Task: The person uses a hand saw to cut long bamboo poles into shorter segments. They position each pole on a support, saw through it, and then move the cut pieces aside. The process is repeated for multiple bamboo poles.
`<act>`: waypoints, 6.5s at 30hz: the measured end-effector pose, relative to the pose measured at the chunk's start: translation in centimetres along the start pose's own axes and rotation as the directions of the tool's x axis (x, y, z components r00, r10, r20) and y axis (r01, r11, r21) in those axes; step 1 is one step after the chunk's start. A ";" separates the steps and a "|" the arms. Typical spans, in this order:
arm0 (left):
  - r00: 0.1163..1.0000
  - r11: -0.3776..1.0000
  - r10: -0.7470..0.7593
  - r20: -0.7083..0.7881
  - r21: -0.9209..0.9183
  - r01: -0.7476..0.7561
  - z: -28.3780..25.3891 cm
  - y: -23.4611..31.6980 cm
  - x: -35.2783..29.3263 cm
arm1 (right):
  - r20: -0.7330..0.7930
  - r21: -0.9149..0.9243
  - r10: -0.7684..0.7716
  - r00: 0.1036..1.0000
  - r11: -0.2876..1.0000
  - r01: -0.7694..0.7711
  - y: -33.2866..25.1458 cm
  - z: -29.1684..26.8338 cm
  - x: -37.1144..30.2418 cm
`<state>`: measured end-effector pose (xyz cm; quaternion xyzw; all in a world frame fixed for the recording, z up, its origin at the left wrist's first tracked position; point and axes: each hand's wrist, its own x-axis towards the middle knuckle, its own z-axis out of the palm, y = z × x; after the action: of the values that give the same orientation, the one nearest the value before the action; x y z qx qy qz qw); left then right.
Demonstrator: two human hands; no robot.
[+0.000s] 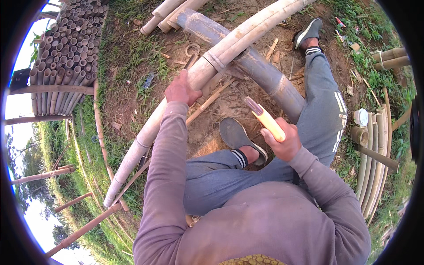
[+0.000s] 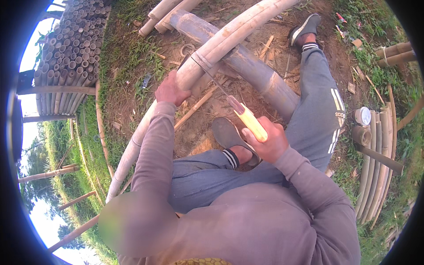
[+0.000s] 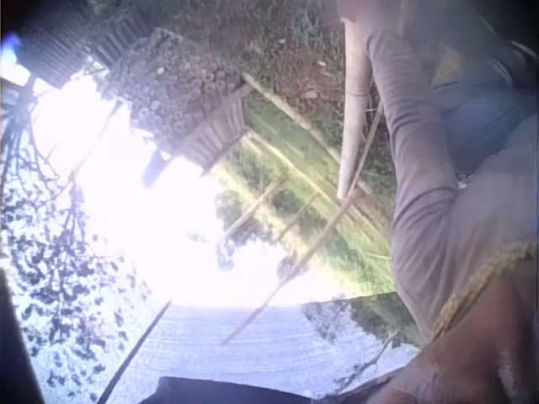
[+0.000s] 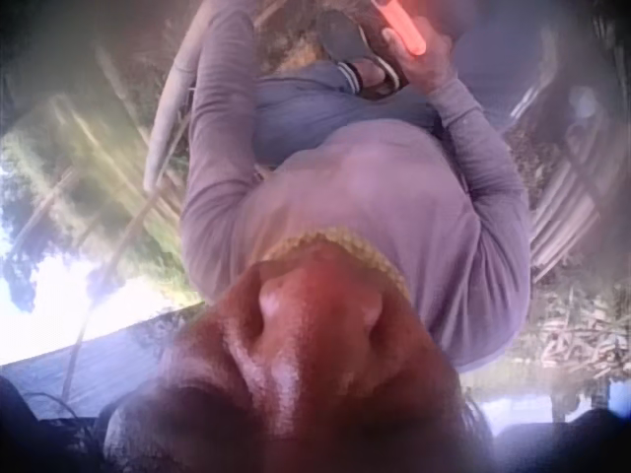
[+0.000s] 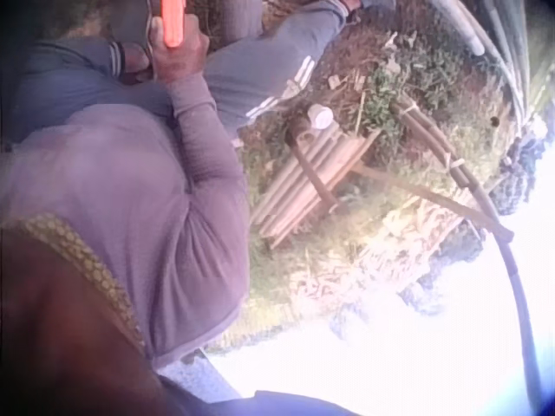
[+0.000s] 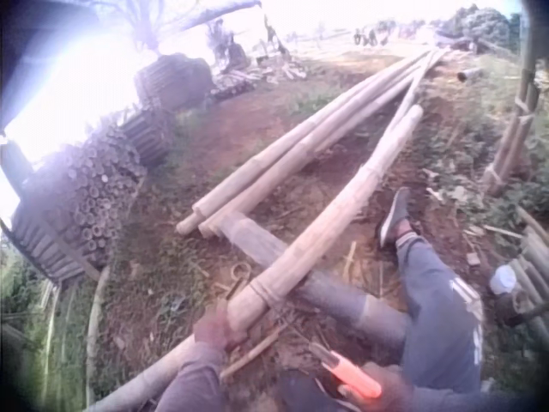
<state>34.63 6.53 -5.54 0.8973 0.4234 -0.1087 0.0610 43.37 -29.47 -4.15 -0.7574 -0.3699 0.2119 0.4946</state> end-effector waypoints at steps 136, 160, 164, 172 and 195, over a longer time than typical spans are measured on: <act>0.404 -0.416 -0.909 0.103 -0.228 -0.880 -3.2 -3.5 -42.7 | 0.165 0.577 -0.048 0.985 0.815 -0.057 -14.4 -24.2 51.4; -0.919 -0.894 -0.213 0.331 -0.445 0.047 33.8 -2.5 -94.4 | 0.829 0.353 -0.559 0.030 0.564 0.747 -28.3 13.8 3.2; -0.974 -0.932 -0.204 0.101 -0.323 0.162 34.3 -2.8 -99.1 | 0.772 0.089 -0.391 0.501 0.848 0.523 -17.0 9.5 12.6; 0.124 0.502 -0.794 -0.595 -0.527 0.686 18.6 -19.8 -60.3 | 0.280 -0.164 0.090 0.956 0.985 -0.045 12.5 -4.1 12.2; 0.895 0.820 0.430 -0.122 -0.362 -0.443 -12.6 -1.4 -7.8 | -0.033 0.946 0.681 0.732 0.259 -0.198 15.2 -9.3 25.3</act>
<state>30.49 4.13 8.61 0.9429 0.2207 0.0078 0.2495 71.18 -19.13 -12.88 -0.4656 0.1625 0.3314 0.8044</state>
